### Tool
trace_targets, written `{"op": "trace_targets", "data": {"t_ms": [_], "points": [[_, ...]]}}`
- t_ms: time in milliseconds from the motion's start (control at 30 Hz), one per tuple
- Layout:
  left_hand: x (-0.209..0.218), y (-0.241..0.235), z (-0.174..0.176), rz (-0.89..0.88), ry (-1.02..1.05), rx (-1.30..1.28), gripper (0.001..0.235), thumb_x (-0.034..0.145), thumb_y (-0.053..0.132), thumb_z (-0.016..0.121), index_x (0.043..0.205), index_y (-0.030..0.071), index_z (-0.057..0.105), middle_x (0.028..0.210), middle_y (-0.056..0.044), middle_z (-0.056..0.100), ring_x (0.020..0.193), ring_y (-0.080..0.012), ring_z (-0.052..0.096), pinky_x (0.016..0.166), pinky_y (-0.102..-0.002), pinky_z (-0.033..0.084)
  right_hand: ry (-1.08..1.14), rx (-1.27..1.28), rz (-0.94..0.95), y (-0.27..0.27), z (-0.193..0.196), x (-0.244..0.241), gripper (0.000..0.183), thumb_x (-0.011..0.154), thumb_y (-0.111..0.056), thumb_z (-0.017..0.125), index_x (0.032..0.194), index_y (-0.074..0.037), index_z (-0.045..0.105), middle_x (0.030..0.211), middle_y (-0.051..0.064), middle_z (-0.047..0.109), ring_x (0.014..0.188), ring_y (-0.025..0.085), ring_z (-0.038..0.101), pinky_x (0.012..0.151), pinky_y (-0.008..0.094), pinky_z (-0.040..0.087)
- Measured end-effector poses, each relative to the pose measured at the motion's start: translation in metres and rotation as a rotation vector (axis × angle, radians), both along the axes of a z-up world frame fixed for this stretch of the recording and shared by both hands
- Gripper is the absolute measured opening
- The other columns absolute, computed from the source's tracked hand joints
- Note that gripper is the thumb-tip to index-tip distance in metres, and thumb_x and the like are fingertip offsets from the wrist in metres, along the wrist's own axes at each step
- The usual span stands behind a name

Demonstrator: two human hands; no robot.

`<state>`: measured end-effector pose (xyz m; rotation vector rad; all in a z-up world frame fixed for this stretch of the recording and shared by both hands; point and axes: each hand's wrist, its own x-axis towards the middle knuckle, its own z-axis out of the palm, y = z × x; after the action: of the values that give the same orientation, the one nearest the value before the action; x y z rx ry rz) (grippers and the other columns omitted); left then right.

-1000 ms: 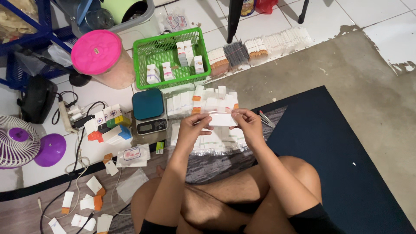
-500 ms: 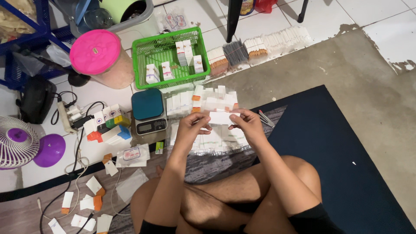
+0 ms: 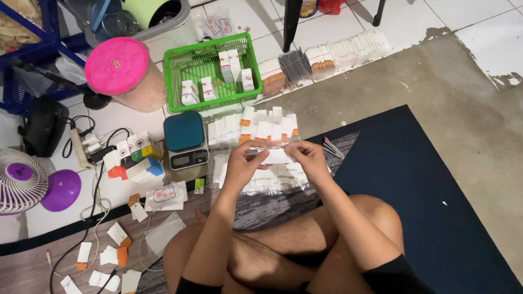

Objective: The person sits on the floor and repeatedly picks up small white rectangular boxes, places them into clear plastic bags, and sets the filled bags aside. The person handles the boxes one at a time, filling multiple bags over the course of the video.

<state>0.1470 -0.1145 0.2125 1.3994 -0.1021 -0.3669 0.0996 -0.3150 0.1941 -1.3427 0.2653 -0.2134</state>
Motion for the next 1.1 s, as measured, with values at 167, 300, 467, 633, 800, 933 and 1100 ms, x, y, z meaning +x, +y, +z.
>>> {"op": "trace_targets", "data": {"t_ms": [167, 300, 467, 633, 800, 933, 1100], "points": [[0.006, 0.004, -0.008, 0.043, 0.033, 0.015, 0.018, 0.087, 0.007, 0.081, 0.103, 0.001, 0.076, 0.105, -0.02, 0.074, 0.084, -0.0295, 0.076, 0.068, -0.039, 0.068, -0.014, -0.024, 0.046, -0.014, 0.011, 0.003, 0.01, 0.082, 0.0, 0.081, 0.092, 0.0, 0.08, 0.064, 0.007, 0.069, 0.06, 0.008, 0.058, 0.057, 0.023, 0.052], [0.007, 0.012, -0.013, 0.069, 0.079, -0.008, 0.02, 0.084, 0.006, 0.082, 0.102, -0.001, 0.077, 0.092, -0.011, 0.074, 0.08, -0.0142, 0.067, 0.072, -0.04, 0.068, 0.062, 0.02, 0.198, -0.031, 0.02, 0.001, 0.018, 0.088, 0.0, 0.077, 0.106, 0.005, 0.077, 0.094, 0.021, 0.078, 0.075, 0.02, 0.071, 0.067, 0.041, 0.066], [0.006, 0.019, 0.002, 0.021, 0.059, 0.007, 0.021, 0.085, 0.004, 0.082, 0.104, -0.004, 0.078, 0.088, -0.015, 0.073, 0.077, -0.015, 0.064, 0.071, -0.042, 0.068, 0.079, 0.011, 0.283, -0.041, 0.025, -0.001, 0.022, 0.091, 0.002, 0.071, 0.112, 0.006, 0.074, 0.079, 0.022, 0.074, 0.064, 0.026, 0.073, 0.057, 0.04, 0.067], [0.007, 0.032, 0.016, -0.091, 0.009, 0.012, 0.024, 0.087, 0.004, 0.08, 0.108, -0.006, 0.074, 0.095, -0.018, 0.074, 0.081, -0.0166, 0.07, 0.068, -0.036, 0.067, -0.072, 0.046, 0.342, -0.039, 0.049, -0.008, 0.023, 0.088, 0.01, 0.069, 0.111, 0.013, 0.072, 0.073, 0.031, 0.073, 0.054, 0.035, 0.073, 0.046, 0.042, 0.065], [0.002, 0.042, 0.048, -0.327, -0.138, 0.06, 0.014, 0.087, 0.0, 0.078, 0.1, -0.005, 0.076, 0.092, -0.015, 0.07, 0.088, -0.0173, 0.067, 0.072, -0.034, 0.063, -0.227, -0.015, 0.495, -0.037, 0.071, -0.012, 0.016, 0.084, 0.016, 0.064, 0.094, 0.011, 0.076, 0.065, 0.028, 0.071, 0.052, 0.031, 0.074, 0.051, 0.042, 0.064], [0.0, 0.045, 0.055, -0.404, -0.235, 0.062, 0.01, 0.09, -0.004, 0.073, 0.1, -0.006, 0.077, 0.094, -0.014, 0.069, 0.09, -0.0175, 0.067, 0.077, -0.034, 0.061, -0.247, -0.065, 0.507, -0.034, 0.077, -0.014, 0.021, 0.078, 0.022, 0.06, 0.089, 0.013, 0.076, 0.07, 0.027, 0.073, 0.053, 0.031, 0.074, 0.05, 0.042, 0.064], [-0.007, 0.038, 0.073, -0.351, -0.216, 0.195, 0.02, 0.086, 0.017, 0.084, 0.101, 0.005, 0.08, 0.101, -0.008, 0.074, 0.084, -0.0098, 0.067, 0.07, -0.02, 0.058, -0.282, -0.035, 0.488, -0.028, 0.066, -0.012, 0.012, 0.086, 0.008, 0.073, 0.096, 0.013, 0.074, 0.089, 0.03, 0.073, 0.07, 0.033, 0.075, 0.052, 0.044, 0.066]]}}
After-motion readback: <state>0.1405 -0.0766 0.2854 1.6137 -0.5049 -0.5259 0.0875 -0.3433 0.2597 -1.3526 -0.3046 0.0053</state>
